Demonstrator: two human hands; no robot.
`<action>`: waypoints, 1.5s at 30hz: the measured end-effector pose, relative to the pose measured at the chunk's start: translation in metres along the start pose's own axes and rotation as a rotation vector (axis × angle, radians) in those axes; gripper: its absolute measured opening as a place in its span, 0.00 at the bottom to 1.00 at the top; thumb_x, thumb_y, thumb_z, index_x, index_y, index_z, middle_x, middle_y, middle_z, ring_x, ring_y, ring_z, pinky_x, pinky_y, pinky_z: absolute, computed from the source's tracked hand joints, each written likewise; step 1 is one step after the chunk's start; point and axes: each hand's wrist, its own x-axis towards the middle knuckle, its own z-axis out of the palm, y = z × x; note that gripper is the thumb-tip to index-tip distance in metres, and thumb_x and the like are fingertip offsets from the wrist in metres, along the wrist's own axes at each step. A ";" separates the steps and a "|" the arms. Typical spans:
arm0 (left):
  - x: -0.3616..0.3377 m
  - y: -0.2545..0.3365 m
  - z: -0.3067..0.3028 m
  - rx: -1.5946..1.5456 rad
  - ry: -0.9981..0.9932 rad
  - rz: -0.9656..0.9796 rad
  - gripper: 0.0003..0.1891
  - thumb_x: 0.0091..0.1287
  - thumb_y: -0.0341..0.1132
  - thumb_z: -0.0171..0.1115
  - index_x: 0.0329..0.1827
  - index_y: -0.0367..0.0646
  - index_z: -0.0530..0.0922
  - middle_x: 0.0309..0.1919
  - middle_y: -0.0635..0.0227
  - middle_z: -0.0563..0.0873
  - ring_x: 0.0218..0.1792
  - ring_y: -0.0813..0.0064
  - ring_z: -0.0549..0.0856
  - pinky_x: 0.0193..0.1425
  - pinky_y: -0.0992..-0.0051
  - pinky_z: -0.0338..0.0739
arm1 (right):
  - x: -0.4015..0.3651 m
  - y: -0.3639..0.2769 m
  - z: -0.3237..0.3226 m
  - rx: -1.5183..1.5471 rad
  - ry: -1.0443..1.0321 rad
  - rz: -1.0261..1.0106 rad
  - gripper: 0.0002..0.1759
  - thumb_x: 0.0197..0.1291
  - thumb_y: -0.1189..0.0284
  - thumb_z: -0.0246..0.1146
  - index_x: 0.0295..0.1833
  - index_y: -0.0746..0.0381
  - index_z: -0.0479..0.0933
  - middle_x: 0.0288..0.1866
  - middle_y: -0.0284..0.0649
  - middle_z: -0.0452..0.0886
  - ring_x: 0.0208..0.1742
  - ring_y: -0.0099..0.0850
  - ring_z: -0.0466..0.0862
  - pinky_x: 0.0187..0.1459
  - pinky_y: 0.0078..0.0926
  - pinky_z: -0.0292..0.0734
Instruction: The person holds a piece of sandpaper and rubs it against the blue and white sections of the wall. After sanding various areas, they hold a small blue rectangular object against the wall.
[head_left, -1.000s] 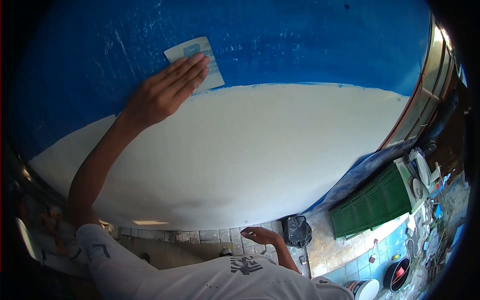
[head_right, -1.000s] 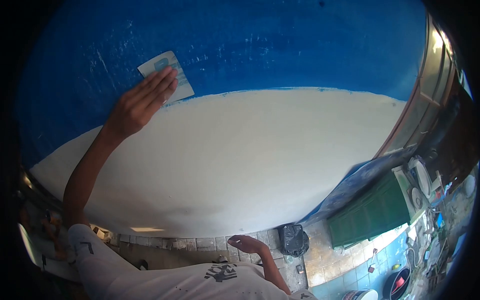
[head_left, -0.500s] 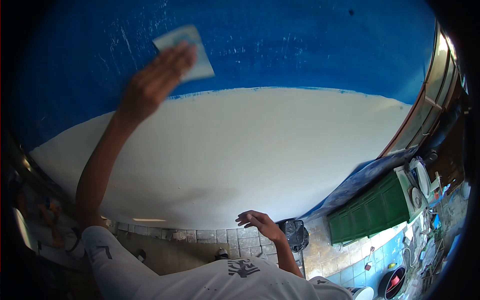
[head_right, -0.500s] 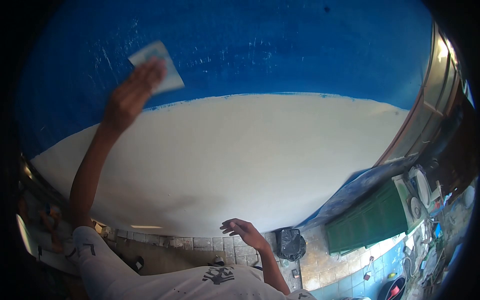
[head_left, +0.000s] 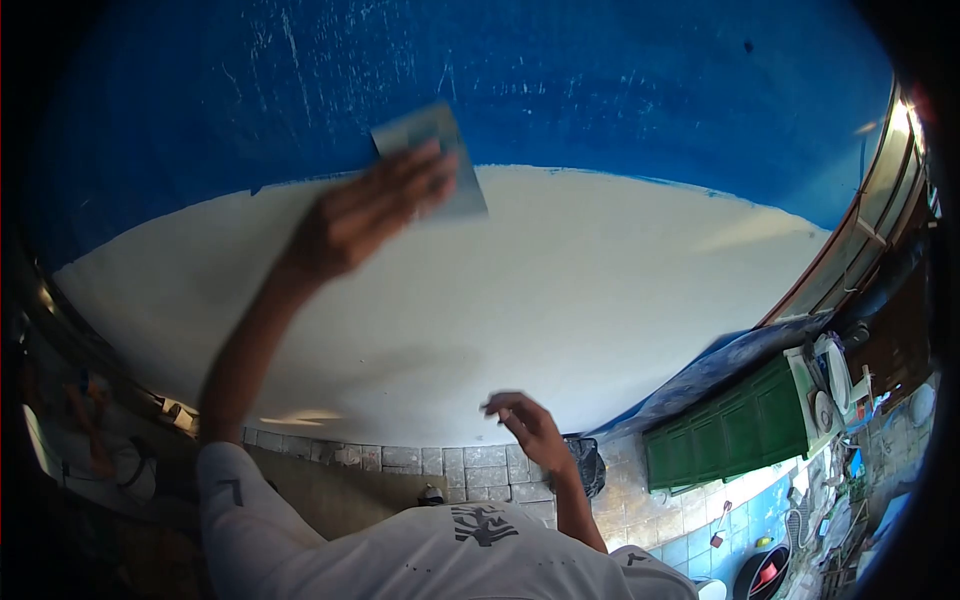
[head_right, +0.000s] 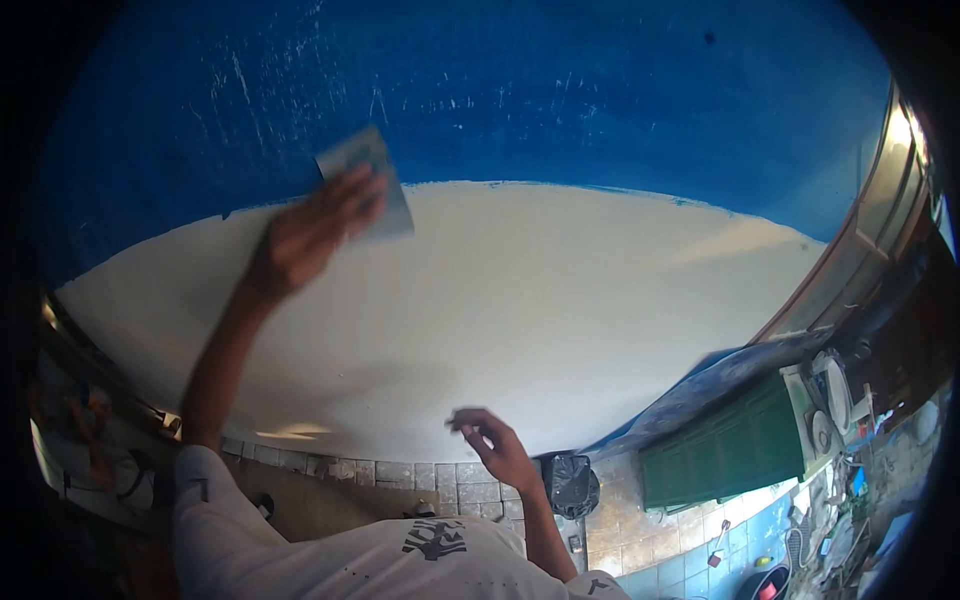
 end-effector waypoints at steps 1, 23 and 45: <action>-0.006 0.025 0.000 -0.150 0.060 -0.059 0.21 0.71 0.23 0.62 0.67 0.34 0.80 0.70 0.58 0.82 0.73 0.58 0.78 0.76 0.58 0.78 | 0.008 -0.029 0.002 -0.131 0.130 -0.056 0.20 0.74 0.74 0.65 0.68 0.64 0.75 0.67 0.45 0.80 0.66 0.34 0.81 0.65 0.34 0.77; -0.130 0.185 0.041 -0.927 0.578 -1.109 0.25 0.75 0.44 0.68 0.61 0.28 0.77 0.52 0.46 0.89 0.45 0.53 0.94 0.48 0.63 0.91 | 0.126 -0.235 -0.032 -0.885 0.100 -0.982 0.17 0.66 0.79 0.67 0.58 0.56 0.88 0.65 0.36 0.87 0.63 0.37 0.87 0.63 0.36 0.86; -0.127 0.237 0.023 -1.200 0.360 -1.311 0.15 0.73 0.22 0.63 0.61 0.36 0.80 0.64 0.54 0.83 0.63 0.64 0.85 0.58 0.68 0.84 | 0.230 -0.347 -0.073 -2.093 0.051 -1.642 0.23 0.65 0.70 0.70 0.65 0.48 0.83 0.67 0.29 0.85 0.71 0.27 0.81 0.73 0.29 0.79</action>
